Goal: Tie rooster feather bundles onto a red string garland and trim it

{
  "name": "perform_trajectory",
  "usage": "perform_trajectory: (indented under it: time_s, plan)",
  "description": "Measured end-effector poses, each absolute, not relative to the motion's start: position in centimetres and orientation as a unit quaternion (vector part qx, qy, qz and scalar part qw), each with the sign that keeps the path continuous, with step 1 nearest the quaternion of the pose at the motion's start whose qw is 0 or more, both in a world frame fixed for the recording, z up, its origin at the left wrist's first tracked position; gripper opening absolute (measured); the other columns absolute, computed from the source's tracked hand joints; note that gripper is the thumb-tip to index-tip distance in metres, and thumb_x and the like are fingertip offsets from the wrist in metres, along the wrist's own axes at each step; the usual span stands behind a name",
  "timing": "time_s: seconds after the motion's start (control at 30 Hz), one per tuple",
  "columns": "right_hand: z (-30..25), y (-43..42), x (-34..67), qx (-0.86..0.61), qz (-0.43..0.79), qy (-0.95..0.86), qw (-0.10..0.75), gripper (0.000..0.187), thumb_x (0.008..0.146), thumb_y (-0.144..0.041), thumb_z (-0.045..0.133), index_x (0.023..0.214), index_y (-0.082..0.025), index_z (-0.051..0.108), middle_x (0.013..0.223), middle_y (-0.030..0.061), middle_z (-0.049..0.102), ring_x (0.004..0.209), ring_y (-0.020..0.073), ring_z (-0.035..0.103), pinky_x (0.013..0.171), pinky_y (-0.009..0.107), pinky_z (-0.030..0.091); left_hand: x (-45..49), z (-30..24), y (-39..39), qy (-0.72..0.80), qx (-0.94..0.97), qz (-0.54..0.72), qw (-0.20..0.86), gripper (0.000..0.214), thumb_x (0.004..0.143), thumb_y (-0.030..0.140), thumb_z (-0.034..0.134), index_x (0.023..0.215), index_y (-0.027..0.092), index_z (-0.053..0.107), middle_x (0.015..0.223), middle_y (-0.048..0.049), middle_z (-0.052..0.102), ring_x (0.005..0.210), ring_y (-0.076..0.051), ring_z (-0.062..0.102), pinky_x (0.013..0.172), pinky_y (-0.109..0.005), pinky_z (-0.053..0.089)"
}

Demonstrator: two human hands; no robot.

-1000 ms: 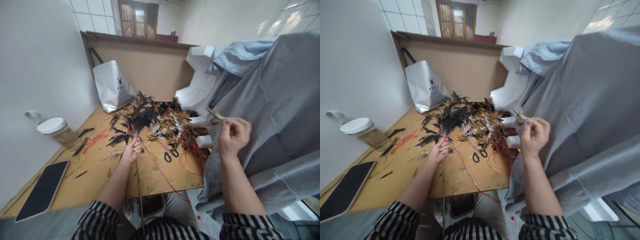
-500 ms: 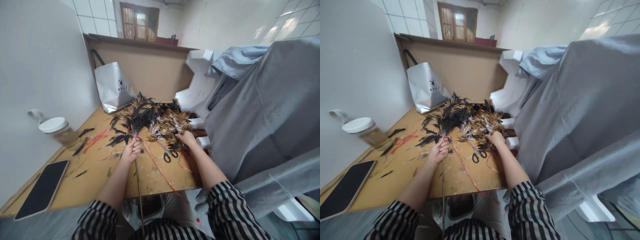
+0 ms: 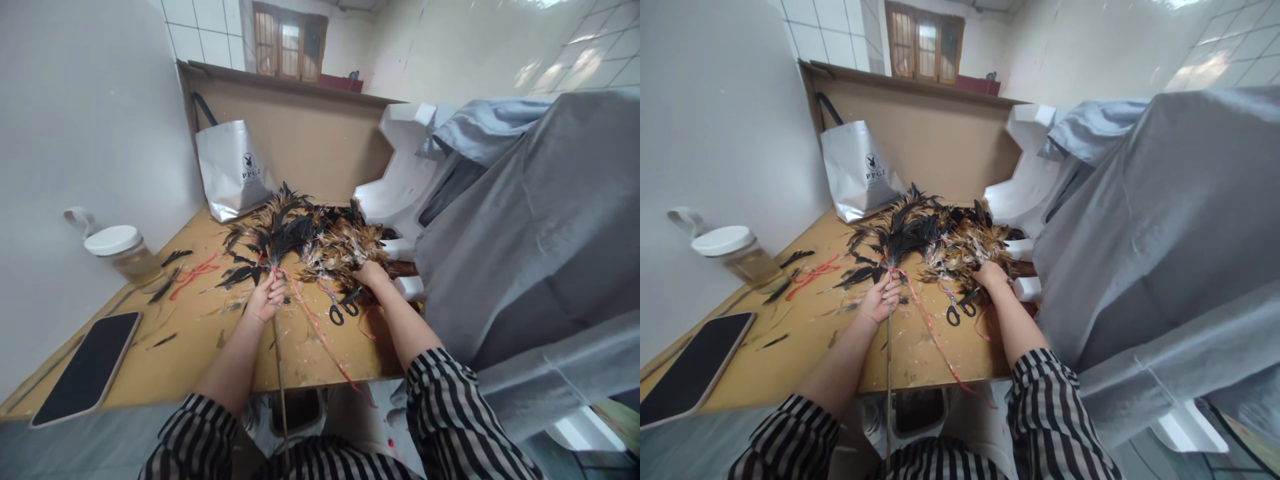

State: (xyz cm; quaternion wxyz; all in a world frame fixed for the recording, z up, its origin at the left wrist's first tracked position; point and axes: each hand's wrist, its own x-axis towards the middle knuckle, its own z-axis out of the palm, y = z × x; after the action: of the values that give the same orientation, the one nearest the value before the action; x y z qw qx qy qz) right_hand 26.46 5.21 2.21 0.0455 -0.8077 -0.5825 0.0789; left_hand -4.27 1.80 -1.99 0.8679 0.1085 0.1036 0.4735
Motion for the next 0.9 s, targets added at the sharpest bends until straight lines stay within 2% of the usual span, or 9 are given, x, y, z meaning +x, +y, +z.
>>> perform_trajectory:
  time_s: [0.13, 0.3, 0.47, 0.63, 0.8, 0.9]
  plan:
    - [3.1, 4.8, 26.8, -0.804, 0.076, -0.587, 0.058, 0.036, 0.071, -0.037, 0.058, 0.093, -0.011, 0.069, 0.094, 0.0156, 0.068, 0.087, 0.0245, 0.065, 0.067, 0.026, 0.046, -4.3, -2.0, 1.8, 0.100, 0.110, 0.476, 0.867, 0.018, 0.093, 0.023, 0.036, 0.083, 0.014, 0.047, 0.054, 0.0059, 0.031, 0.036, -0.003, 0.029, 0.030, -0.012, 0.015]
    - [7.2, 4.1, 27.4, -0.784, -0.005, -0.611, 0.112, 0.035, 0.079, -0.038, 0.047, 0.092, -0.015, 0.069, 0.095, 0.0153, 0.068, 0.092, 0.0257, 0.062, 0.074, 0.029, 0.045, -4.2, -2.2, 2.0, 0.108, 0.115, 0.466, 0.871, 0.019, 0.093, 0.025, 0.036, 0.083, 0.014, 0.047, 0.054, 0.0062, 0.031, 0.036, -0.003, 0.028, 0.029, -0.012, 0.014]
    - [6.0, 4.2, 25.0, -0.802, 0.023, -0.596, 0.044, 0.047, 0.074, -0.047, 0.053, 0.101, -0.010, 0.067, 0.102, 0.0202, 0.065, 0.096, 0.0295, 0.062, 0.077, 0.034, 0.046, -4.3, -2.1, 2.0, 0.095, 0.111, 0.470, 0.871, 0.017, 0.093, 0.024, 0.037, 0.083, 0.014, 0.047, 0.054, 0.0061, 0.030, 0.036, -0.003, 0.028, 0.029, -0.012, 0.015]
    - [3.0, 4.1, 25.1, -0.814, 0.085, -0.574, 0.005, 0.042, 0.071, -0.036, 0.058, 0.104, -0.012, 0.066, 0.106, 0.0173, 0.065, 0.096, 0.0291, 0.062, 0.075, 0.034, 0.048, -4.4, -2.0, 1.9, 0.092, 0.110, 0.474, 0.869, 0.020, 0.093, 0.025, 0.034, 0.082, 0.014, 0.047, 0.054, 0.0057, 0.031, 0.036, -0.003, 0.028, 0.029, -0.012, 0.015]
    - [6.5, 4.3, 26.9, -0.803, 0.020, -0.591, 0.078, 0.038, 0.075, -0.036, 0.053, 0.098, -0.010, 0.068, 0.101, 0.0205, 0.066, 0.094, 0.0294, 0.062, 0.076, 0.034, 0.046, -4.2, -2.0, 1.9, 0.098, 0.109, 0.473, 0.869, 0.020, 0.094, 0.024, 0.033, 0.083, 0.014, 0.047, 0.054, 0.0056, 0.031, 0.036, -0.003, 0.028, 0.029, -0.011, 0.015]
    - [9.0, 5.6, 25.5, -0.754, 0.020, -0.639, 0.153, 0.036, 0.079, -0.038, 0.050, 0.089, -0.011, 0.069, 0.091, 0.0173, 0.068, 0.089, 0.0267, 0.063, 0.076, 0.031, 0.045, -4.2, -1.8, 1.8, 0.098, 0.107, 0.471, 0.870, 0.021, 0.094, 0.024, 0.033, 0.082, 0.014, 0.047, 0.054, 0.0060, 0.030, 0.036, -0.003, 0.028, 0.029, -0.011, 0.014]
